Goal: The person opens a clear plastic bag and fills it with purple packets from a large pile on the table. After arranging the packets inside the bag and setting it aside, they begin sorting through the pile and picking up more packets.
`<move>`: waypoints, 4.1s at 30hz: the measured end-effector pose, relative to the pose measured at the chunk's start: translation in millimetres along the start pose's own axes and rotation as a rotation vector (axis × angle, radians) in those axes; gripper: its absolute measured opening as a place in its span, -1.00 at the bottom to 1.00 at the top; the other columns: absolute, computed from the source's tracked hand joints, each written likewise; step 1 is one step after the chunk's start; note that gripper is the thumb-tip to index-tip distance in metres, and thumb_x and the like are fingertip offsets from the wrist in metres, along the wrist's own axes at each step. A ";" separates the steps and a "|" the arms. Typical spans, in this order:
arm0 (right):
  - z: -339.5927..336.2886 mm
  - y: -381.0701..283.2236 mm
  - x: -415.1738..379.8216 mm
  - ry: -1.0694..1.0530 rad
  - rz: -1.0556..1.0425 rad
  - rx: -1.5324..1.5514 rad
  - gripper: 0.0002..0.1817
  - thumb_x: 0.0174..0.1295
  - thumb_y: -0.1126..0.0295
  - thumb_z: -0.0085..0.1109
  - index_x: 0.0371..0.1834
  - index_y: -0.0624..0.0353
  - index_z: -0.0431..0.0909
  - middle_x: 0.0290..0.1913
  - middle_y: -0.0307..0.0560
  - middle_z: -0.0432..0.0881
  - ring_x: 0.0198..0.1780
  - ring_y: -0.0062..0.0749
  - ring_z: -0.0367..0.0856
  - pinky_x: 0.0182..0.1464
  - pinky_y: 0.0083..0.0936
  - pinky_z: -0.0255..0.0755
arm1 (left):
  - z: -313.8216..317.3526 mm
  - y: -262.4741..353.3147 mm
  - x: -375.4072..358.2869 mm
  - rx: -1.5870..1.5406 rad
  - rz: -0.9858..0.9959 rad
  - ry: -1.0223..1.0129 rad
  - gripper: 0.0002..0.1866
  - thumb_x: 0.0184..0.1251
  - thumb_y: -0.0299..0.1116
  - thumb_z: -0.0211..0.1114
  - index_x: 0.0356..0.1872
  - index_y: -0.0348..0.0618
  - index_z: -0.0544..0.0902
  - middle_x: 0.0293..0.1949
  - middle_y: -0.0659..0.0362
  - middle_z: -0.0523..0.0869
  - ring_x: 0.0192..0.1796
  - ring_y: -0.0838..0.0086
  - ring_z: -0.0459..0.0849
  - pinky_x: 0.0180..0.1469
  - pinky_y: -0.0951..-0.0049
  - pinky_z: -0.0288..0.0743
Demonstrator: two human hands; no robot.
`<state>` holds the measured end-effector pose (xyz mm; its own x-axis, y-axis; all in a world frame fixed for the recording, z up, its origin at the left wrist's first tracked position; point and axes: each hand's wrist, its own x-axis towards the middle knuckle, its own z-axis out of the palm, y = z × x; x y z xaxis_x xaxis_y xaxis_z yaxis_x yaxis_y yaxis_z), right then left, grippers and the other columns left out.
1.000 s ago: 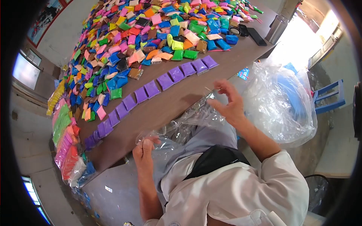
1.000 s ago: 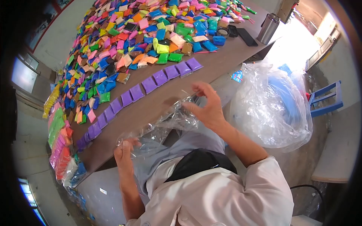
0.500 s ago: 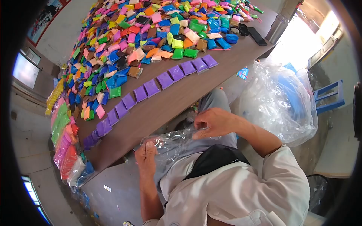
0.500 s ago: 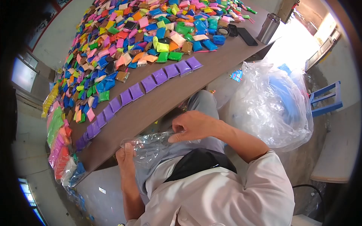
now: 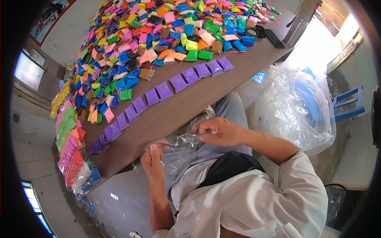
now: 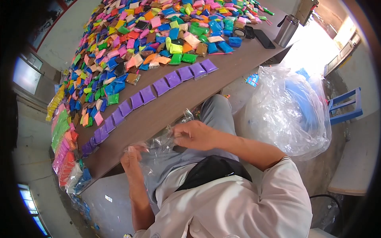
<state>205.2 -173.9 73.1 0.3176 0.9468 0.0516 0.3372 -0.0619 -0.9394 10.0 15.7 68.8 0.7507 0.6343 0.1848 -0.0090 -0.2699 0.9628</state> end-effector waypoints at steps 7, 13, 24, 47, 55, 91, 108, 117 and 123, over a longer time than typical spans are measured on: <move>-10.7 -6.4 -14.3 -0.051 -0.345 -0.193 -0.89 0.06 0.54 0.23 -0.50 0.24 0.48 0.25 0.24 0.54 0.29 0.06 0.52 -0.04 -0.32 0.53 | -3.2 -1.3 -0.4 0.215 0.095 -0.106 -0.60 0.57 -0.19 0.05 -0.26 -0.36 0.69 -0.37 0.13 0.73 -0.41 0.53 0.50 0.08 0.33 0.42; -23.1 1.2 -30.2 -0.051 -0.210 -0.192 -0.88 0.08 0.50 0.27 -0.47 0.23 0.50 -0.14 0.05 0.69 -0.05 -0.03 0.67 -0.10 -0.32 0.52 | 5.5 12.2 15.9 0.255 0.151 -0.165 -0.62 0.57 -0.18 0.03 -0.17 -0.30 0.69 -0.53 0.24 0.57 -0.46 0.52 0.45 0.39 0.19 0.25; 0.4 8.4 -4.7 0.052 0.287 0.515 -0.72 0.39 0.23 0.20 -0.13 0.25 0.64 -0.24 -0.12 0.66 -0.21 -0.48 0.59 -0.16 -0.47 0.45 | 15.5 16.6 22.3 0.175 0.046 -0.040 -0.52 0.59 -0.08 0.02 -0.38 -0.27 0.66 -0.55 0.28 0.51 -0.45 0.59 0.40 -0.37 0.44 0.27; 46.7 -22.2 7.5 -0.244 -0.304 -0.448 -0.72 0.04 0.41 0.26 -0.19 0.27 0.51 0.06 0.10 0.62 -0.12 -0.08 0.67 -0.11 -0.22 0.58 | 11.6 2.7 19.1 0.001 -0.041 -0.036 -0.50 0.59 -0.10 -0.01 -0.52 -0.27 0.51 -0.35 0.05 0.72 -0.24 0.41 0.64 -0.07 0.42 0.44; 48.2 -20.6 7.5 0.079 -0.468 -0.811 -0.75 0.03 0.47 0.14 -0.20 0.30 0.50 0.23 0.22 0.51 0.19 -0.01 0.54 0.09 -0.25 0.53 | -0.2 -7.8 12.0 0.096 -0.176 -0.196 -0.72 0.47 -0.24 0.23 -0.15 -0.32 0.67 -0.19 0.12 0.72 -0.14 0.50 0.65 -0.05 0.50 0.49; 73.8 -20.7 65.7 0.337 -0.530 -0.606 -0.75 0.02 0.43 0.26 -0.25 0.21 0.44 -0.26 0.09 0.60 -0.14 0.05 0.65 -0.24 -0.12 0.52 | -30.3 -6.4 28.0 0.084 -0.029 0.060 -0.70 0.51 -0.26 0.17 -0.05 -0.35 0.65 -0.22 0.13 0.75 -0.15 0.52 0.66 -0.03 0.52 0.48; -9.1 -21.5 56.1 0.184 -0.534 -0.695 -0.81 0.13 0.32 0.37 -0.23 0.07 0.61 -0.27 -0.19 0.64 -0.19 -0.20 0.61 -0.09 -0.21 0.45 | -40.5 -20.2 14.9 -0.058 -0.034 0.030 -0.61 0.59 -0.17 0.03 -0.36 -0.26 0.57 -0.34 0.09 0.73 -0.24 0.47 0.65 -0.06 0.44 0.48; -44.0 -22.1 54.8 0.094 -0.210 -0.335 -0.84 0.25 0.31 0.31 -0.24 0.15 0.63 -0.44 -0.04 0.64 -0.40 -0.12 0.61 -0.29 -0.33 0.48 | -34.6 -10.9 13.8 0.034 -0.014 -0.097 -0.55 0.60 -0.12 0.01 -0.46 -0.25 0.52 -0.38 0.11 0.73 -0.28 0.52 0.60 -0.13 0.49 0.43; -53.5 -43.1 39.2 -0.001 -0.140 -0.276 -0.78 0.27 0.23 0.29 -0.22 0.16 0.65 -0.44 -0.04 0.65 -0.44 -0.13 0.61 -0.34 -0.35 0.46 | -35.6 -0.2 16.7 0.025 -0.013 -0.102 -0.57 0.55 -0.10 0.09 -0.34 -0.28 0.65 -0.37 0.16 0.73 -0.28 0.58 0.55 -0.19 0.53 0.39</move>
<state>250.6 -151.0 133.7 0.2507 0.9524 0.1733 0.6057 -0.0147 -0.7956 -0.9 52.1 78.7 0.8141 0.5609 0.1505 0.0161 -0.2809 0.9596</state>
